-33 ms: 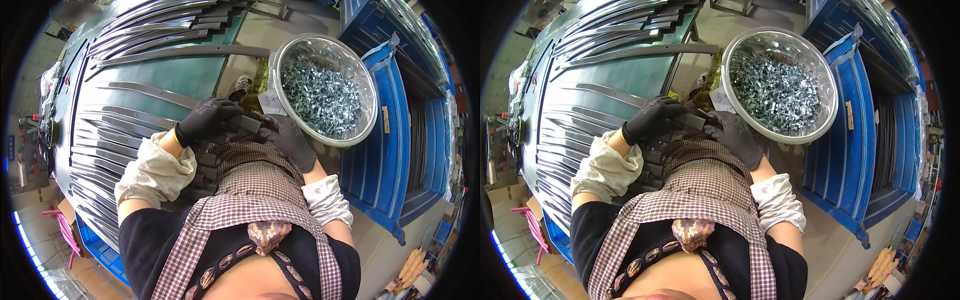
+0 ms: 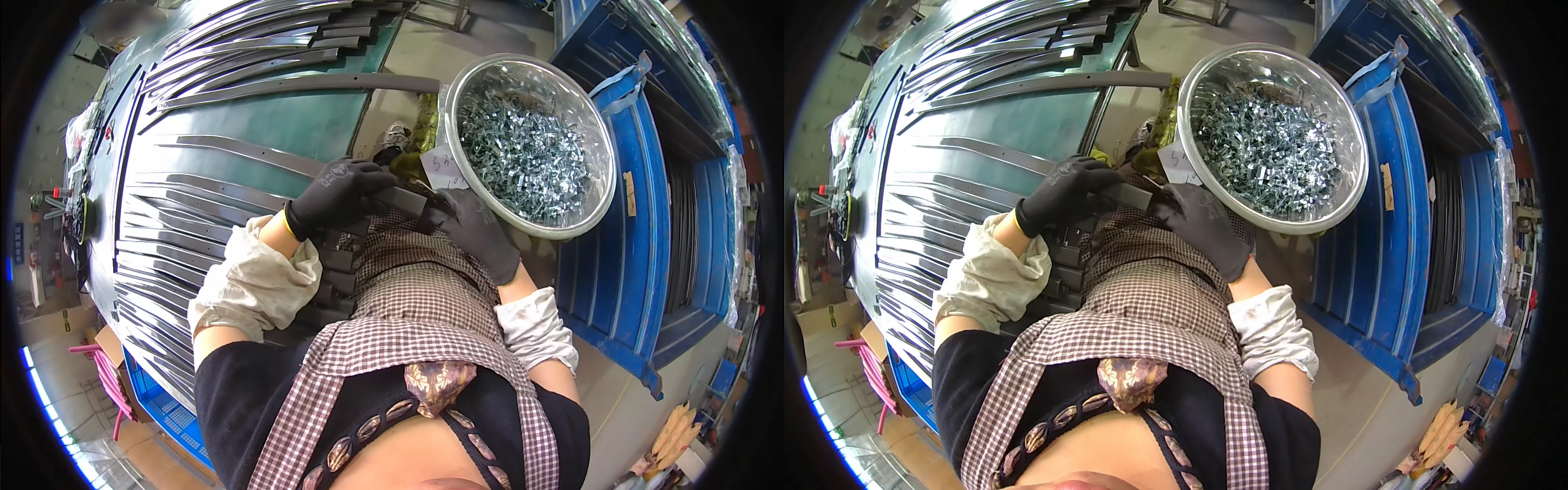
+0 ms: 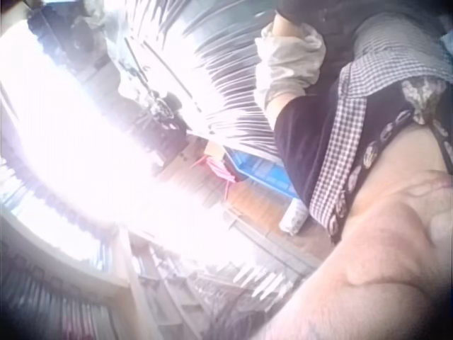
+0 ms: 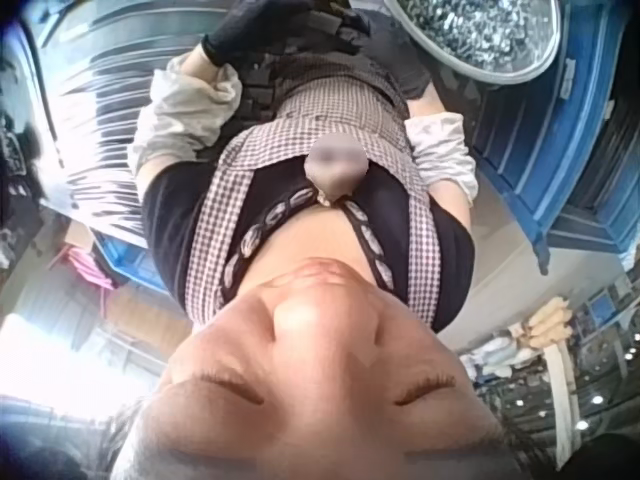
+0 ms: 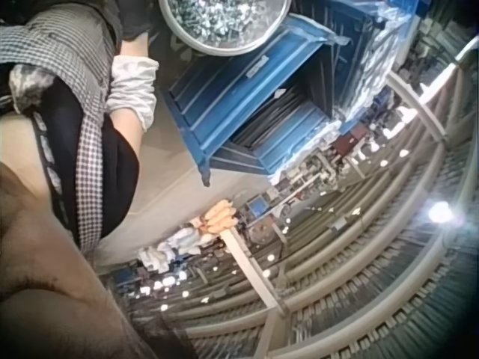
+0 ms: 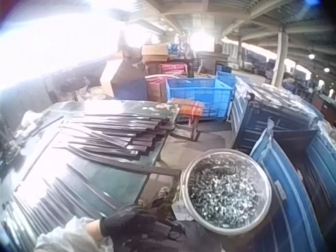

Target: The person repeatedly picks small metallic fasteners from a bowl and inserts them into holes on long metal bars. They handle the bars and fasteners by hand, placing each fastener into a hole and then setting the bar aside. The process is repeated continuously throughout the clip.

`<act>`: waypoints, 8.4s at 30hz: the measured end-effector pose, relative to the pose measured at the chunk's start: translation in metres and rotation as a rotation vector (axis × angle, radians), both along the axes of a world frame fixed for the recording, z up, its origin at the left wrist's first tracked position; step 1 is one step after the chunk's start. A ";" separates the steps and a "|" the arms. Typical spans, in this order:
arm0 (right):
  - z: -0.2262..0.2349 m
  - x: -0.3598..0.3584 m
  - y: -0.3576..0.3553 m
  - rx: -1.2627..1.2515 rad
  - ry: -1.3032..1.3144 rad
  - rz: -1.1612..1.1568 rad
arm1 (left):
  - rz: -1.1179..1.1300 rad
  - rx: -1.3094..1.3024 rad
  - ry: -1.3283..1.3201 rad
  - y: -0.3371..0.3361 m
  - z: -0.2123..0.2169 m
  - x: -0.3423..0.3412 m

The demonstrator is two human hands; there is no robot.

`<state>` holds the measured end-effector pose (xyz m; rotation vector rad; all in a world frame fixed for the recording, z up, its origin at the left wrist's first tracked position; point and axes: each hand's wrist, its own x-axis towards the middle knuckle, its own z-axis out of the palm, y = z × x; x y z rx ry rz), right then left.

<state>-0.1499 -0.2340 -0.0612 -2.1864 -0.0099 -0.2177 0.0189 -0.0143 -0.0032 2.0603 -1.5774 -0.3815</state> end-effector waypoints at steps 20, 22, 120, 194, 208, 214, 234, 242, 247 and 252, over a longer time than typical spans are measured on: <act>0.026 -0.011 0.013 -0.661 -0.221 0.097 | -0.029 0.063 0.002 0.000 0.007 0.005; 0.033 -0.012 0.014 -0.660 -0.205 0.099 | -0.025 0.101 0.029 0.001 0.008 0.006; -0.082 -0.018 -0.230 -0.919 0.423 -0.445 | 0.476 -0.210 -0.581 0.006 -0.015 0.095; 0.038 -0.019 0.029 0.823 0.387 0.191 | -0.402 -0.191 -0.516 0.009 0.028 -0.039; -0.002 0.003 0.014 0.298 -0.065 -0.051 | -0.020 -0.042 -0.330 0.010 0.003 0.026; 0.027 0.015 0.015 -0.094 0.018 0.025 | -0.082 0.027 -0.183 0.011 0.001 0.018; 0.005 -0.023 -0.008 -0.122 -0.037 -0.047 | -0.168 -0.046 -0.207 0.009 -0.011 0.024; 0.027 0.008 0.004 -0.565 -0.205 0.068 | -0.187 -0.006 -0.201 0.008 -0.005 0.025; 0.022 0.004 0.003 -0.675 -0.349 0.063 | -0.210 0.073 -0.126 0.006 -0.006 0.028; 0.026 -0.011 -0.031 -0.688 -0.302 0.080 | -0.220 -0.039 -0.082 0.006 -0.005 0.025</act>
